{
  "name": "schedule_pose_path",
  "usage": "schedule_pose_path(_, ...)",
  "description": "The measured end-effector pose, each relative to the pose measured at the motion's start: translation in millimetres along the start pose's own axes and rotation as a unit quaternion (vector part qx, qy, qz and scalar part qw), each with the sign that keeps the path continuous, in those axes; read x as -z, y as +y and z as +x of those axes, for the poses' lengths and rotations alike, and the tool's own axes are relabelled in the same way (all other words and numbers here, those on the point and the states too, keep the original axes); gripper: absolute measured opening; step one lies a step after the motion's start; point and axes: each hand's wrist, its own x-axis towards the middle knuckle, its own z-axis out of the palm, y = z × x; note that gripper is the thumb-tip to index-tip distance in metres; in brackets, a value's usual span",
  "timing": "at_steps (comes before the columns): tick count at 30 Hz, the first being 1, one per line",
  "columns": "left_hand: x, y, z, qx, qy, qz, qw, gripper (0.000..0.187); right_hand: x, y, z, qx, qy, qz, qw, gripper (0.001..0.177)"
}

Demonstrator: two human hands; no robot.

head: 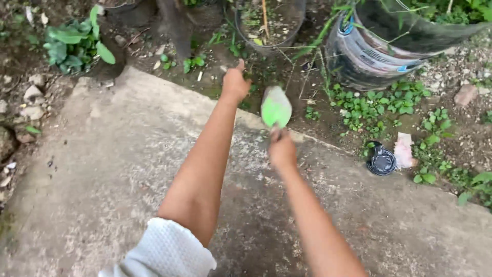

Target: Digging and clearing soil in a garden area using a hand trowel.

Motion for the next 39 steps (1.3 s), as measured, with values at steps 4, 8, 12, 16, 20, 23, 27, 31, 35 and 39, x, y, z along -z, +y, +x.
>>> schedule_pose_path(4, 15.3, 29.2, -38.5, 0.012, -0.046, 0.081, 0.996, 0.084, 74.6, -15.2, -9.8, -0.105, -0.092, 0.115, 0.983, 0.043)
schedule_pose_path(8, -23.9, 32.3, -52.6, -0.037, -0.145, 0.100, 0.984, 0.061, 164.3, 14.1, -29.1, -0.188, -0.210, 0.121, 0.952, 0.045)
schedule_pose_path(12, -85.3, 57.0, -78.8, -0.124, -0.175, 0.084, 0.973, 0.055, 228.3, -5.8, -64.0, -0.281, -0.178, 0.028, 0.943, 0.042)
schedule_pose_path(16, -123.4, 85.4, -101.5, -0.150, -0.221, 0.109, 0.957, 0.057, 194.5, 15.6, -68.9, -0.289, -0.155, 0.043, 0.944, 0.038)
schedule_pose_path(20, -163.7, 76.9, -106.5, -0.101, -0.219, 0.120, 0.963, 0.031, 125.2, 75.7, -63.7, -0.232, -0.065, -0.014, 0.970, 0.045)
schedule_pose_path(23, -175.7, 63.2, -83.9, -0.047, -0.179, 0.139, 0.973, 0.024, 97.3, 62.1, -55.0, -0.168, 0.018, -0.101, 0.980, 0.045)
schedule_pose_path(27, -149.9, 54.2, -85.4, 0.011, -0.141, 0.152, 0.978, 0.023, 94.4, 53.2, -65.7, -0.171, 0.030, -0.070, 0.982, 0.047)
schedule_pose_path(31, -166.9, 44.6, -79.3, -0.002, -0.129, 0.171, 0.977, 0.023, 108.0, 49.5, -70.6, -0.150, 0.042, -0.086, 0.984, 0.049)
schedule_pose_path(35, -184.4, 36.2, -69.9, 0.023, -0.197, 0.034, 0.980, 0.018, 143.0, 54.1, -69.9, -0.123, 0.029, -0.154, 0.980, 0.048)
schedule_pose_path(39, -179.6, 46.4, -41.1, 0.013, -0.211, -0.345, 0.914, 0.021, 185.4, 37.7, -74.6, -0.136, -0.046, -0.074, 0.987, 0.049)
